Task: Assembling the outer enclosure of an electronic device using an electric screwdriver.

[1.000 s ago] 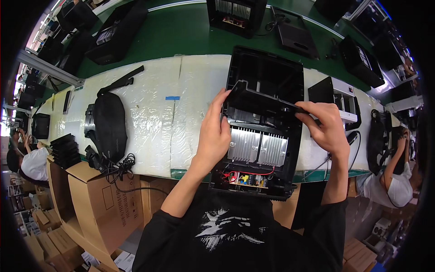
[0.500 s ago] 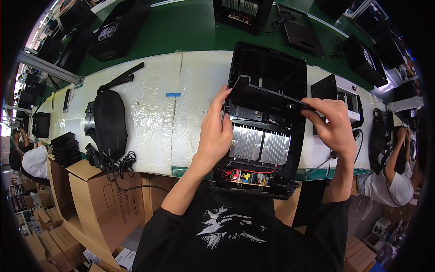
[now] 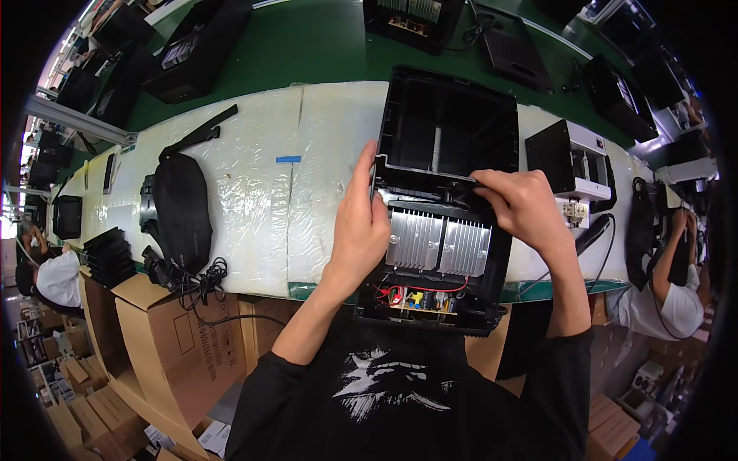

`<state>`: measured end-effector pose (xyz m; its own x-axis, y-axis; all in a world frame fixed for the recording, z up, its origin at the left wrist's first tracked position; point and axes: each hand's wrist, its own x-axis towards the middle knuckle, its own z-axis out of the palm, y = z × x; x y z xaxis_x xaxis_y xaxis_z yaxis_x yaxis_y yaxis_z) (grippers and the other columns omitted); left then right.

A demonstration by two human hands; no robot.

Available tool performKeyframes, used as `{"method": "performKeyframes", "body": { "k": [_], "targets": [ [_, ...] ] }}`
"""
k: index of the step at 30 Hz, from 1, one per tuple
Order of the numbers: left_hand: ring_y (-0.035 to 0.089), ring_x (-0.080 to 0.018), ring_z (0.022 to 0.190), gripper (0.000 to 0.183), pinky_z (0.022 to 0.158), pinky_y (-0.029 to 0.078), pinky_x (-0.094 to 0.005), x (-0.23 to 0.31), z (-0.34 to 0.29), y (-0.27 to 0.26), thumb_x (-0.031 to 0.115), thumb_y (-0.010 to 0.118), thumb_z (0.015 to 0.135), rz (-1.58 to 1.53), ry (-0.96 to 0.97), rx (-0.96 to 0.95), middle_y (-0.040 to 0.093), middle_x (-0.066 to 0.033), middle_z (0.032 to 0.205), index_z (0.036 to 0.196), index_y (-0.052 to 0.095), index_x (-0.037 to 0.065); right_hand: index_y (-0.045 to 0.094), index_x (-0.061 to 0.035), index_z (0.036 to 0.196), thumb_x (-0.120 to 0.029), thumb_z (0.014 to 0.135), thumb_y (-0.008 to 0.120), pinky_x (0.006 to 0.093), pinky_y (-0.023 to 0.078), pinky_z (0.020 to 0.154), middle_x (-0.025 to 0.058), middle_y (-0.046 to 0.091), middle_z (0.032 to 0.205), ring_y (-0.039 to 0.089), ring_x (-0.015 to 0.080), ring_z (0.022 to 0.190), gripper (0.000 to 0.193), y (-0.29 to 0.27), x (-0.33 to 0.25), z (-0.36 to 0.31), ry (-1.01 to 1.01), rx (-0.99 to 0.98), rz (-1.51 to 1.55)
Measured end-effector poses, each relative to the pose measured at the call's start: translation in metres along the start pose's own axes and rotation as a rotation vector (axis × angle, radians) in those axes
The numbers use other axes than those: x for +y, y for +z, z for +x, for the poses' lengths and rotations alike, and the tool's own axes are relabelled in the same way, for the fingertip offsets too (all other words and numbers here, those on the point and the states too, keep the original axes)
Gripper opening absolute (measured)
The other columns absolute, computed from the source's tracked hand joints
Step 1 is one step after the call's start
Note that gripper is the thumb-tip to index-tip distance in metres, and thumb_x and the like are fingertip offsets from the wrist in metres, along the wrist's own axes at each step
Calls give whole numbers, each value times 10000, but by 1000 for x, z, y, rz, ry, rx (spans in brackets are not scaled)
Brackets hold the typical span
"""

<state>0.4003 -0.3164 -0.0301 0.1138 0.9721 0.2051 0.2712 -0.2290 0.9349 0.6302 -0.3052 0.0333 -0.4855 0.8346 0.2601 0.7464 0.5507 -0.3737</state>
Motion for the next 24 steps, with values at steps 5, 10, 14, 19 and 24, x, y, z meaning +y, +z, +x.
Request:
{"method": "performKeyframes", "body": {
  "k": [5,10,14,19,24],
  "targets": [
    [410,-385,1265,613,1043,326,-383,3,-1,1,-95,361,803,6,35,3,397,-255,1376,1404,277,-8,641,-36,923,-54,761,656,344,486,551,155,636,719,621,315,617,163,11,9,-9,75,-2,-19],
    [337,-269,1340,602,1087,269,-316,9,-2,0,-132,340,824,-131,-95,-37,339,-188,1441,1411,274,-12,646,-44,968,-102,778,647,344,500,596,161,636,718,625,318,635,199,20,20,-8,196,-188,69],
    [313,-259,1350,600,1103,244,-333,5,-2,-1,-137,336,812,-149,-53,-16,331,-182,1442,1399,295,-18,634,-34,1060,-53,773,640,319,512,753,156,664,972,655,270,836,288,-1,-4,-8,178,-32,397],
    [352,-325,1324,591,1089,282,-366,-3,-4,-2,-121,346,790,-117,17,25,362,-204,1422,1364,355,19,599,-41,1137,-137,889,589,243,483,716,73,657,902,627,120,803,266,-48,48,-70,652,712,148],
    [313,-325,1348,565,1110,248,-387,0,-2,-1,-129,344,780,-147,2,7,330,-204,1442,1323,399,18,579,102,1041,-567,857,492,440,473,812,283,642,898,645,370,905,700,-46,182,-218,1634,293,-148]
  ]
}}
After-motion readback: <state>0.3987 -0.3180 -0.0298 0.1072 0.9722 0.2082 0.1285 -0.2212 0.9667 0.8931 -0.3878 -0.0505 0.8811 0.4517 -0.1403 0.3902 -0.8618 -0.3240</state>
